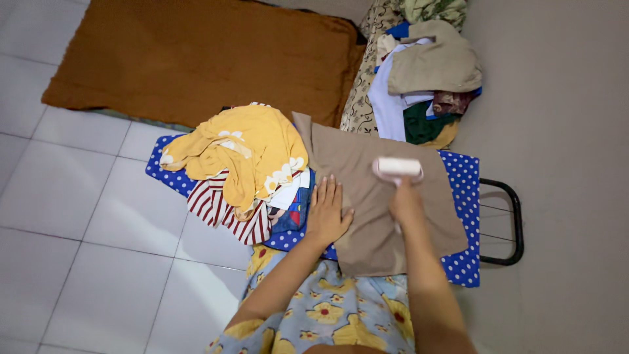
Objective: The person uses a lint roller to remove lint from several garments laid on a blue polka-dotted ironing board. The person rolls the sticky roller over a brown shirt, then a blue Mario-themed shirt, and other items, periodically lifting the roller to reposition the clothes.
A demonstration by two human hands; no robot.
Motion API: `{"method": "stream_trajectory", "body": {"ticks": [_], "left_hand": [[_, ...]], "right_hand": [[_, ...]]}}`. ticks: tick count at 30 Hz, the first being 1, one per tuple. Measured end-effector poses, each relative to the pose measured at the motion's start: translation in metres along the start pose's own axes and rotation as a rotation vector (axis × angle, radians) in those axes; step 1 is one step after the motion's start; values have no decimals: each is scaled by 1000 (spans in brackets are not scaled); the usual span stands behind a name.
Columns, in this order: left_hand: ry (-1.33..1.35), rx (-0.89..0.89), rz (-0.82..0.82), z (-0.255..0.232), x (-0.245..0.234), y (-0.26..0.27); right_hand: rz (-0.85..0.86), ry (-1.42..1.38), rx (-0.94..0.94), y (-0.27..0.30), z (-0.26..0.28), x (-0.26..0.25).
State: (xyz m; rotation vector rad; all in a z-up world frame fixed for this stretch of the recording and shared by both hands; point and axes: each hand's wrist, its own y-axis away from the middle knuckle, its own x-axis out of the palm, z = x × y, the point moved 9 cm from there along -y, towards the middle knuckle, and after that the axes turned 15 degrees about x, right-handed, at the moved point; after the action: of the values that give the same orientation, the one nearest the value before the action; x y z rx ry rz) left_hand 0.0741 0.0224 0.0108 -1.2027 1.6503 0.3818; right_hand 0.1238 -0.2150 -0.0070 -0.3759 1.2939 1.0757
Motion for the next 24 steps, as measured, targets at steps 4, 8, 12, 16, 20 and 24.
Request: {"method": "stream_trajectory", "body": {"ticks": [4, 8, 12, 16, 20, 24], "left_hand": [[21, 11, -51, 1, 4, 6], [25, 11, -60, 2, 0, 5], [13, 5, -23, -2, -5, 1], [10, 4, -4, -5, -13, -3], [-3, -3, 5, -7, -14, -6], [-2, 11, -25, -9, -14, -5]], "right_hand": [[-24, -64, -16, -35, 39, -4], [-63, -96, -37, -29, 38, -3], [7, 3, -30, 14, -6, 9], [167, 84, -85, 86, -66, 8], [147, -31, -249, 129, -79, -17], [143, 65, -71, 82, -48, -2]]}}
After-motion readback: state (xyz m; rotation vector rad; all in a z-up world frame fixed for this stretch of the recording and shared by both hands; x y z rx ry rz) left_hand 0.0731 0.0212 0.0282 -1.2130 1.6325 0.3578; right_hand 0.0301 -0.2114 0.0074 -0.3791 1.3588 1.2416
